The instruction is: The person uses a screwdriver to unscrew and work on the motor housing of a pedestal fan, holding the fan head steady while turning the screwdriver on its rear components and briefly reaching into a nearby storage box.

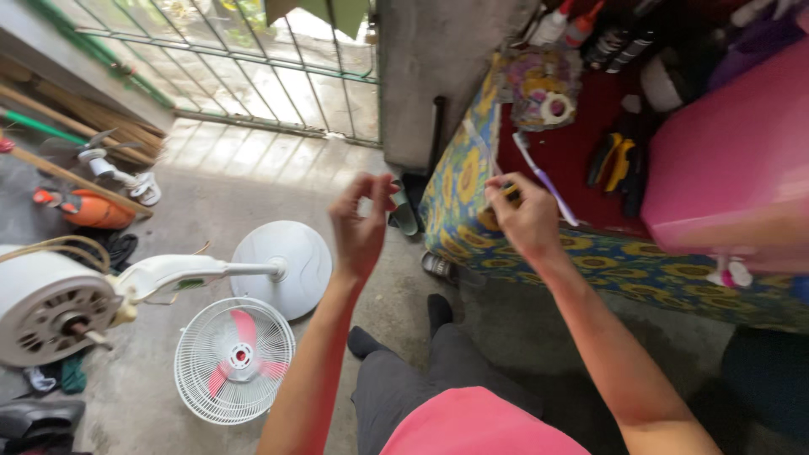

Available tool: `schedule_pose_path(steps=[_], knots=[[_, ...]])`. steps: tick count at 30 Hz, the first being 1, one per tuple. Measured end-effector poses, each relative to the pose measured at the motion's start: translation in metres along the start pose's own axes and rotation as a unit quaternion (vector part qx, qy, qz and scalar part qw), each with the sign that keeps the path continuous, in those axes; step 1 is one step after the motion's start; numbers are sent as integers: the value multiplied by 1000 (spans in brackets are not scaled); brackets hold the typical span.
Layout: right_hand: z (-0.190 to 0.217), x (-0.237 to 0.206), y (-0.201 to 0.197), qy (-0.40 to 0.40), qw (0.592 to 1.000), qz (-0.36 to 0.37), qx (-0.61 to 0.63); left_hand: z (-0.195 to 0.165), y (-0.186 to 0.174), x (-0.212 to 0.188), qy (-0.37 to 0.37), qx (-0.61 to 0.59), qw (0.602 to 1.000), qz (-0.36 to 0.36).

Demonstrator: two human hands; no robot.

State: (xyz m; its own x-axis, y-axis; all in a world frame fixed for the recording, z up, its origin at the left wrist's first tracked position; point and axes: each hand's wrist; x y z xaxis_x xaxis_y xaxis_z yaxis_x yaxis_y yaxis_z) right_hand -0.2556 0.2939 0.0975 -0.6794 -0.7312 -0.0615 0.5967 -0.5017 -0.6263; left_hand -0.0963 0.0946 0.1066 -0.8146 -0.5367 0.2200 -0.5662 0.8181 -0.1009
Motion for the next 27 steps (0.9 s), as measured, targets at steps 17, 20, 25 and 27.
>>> schedule_pose_path(steps=[17, 20, 25, 27], knots=[[-159, 95, -83, -37, 955, -17, -295, 48, 110, -18, -87, 32, 996, 6], [-146, 95, -114, -31, 968, -4, -250, 37, 125, -15, -109, 26, 993, -24], [-92, 101, -96, 21, 973, 138, 181, 25, 146, 2, -78, 22, 992, -98], [-67, 99, -56, -16, 942, 218, 253, 22, 143, 1, -63, 9, 989, -134]])
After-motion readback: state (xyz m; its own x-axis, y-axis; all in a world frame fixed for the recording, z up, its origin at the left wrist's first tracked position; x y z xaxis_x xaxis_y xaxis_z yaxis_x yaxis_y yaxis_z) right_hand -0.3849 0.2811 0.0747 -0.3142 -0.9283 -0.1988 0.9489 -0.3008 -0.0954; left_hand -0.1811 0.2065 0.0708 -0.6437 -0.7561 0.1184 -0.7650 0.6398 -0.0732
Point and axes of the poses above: each hand's wrist, its own x-axis towards the middle knuckle, its own y-axis out of the palm, z = x × y, and after that the axes turned 15 degrees about z, right-handed
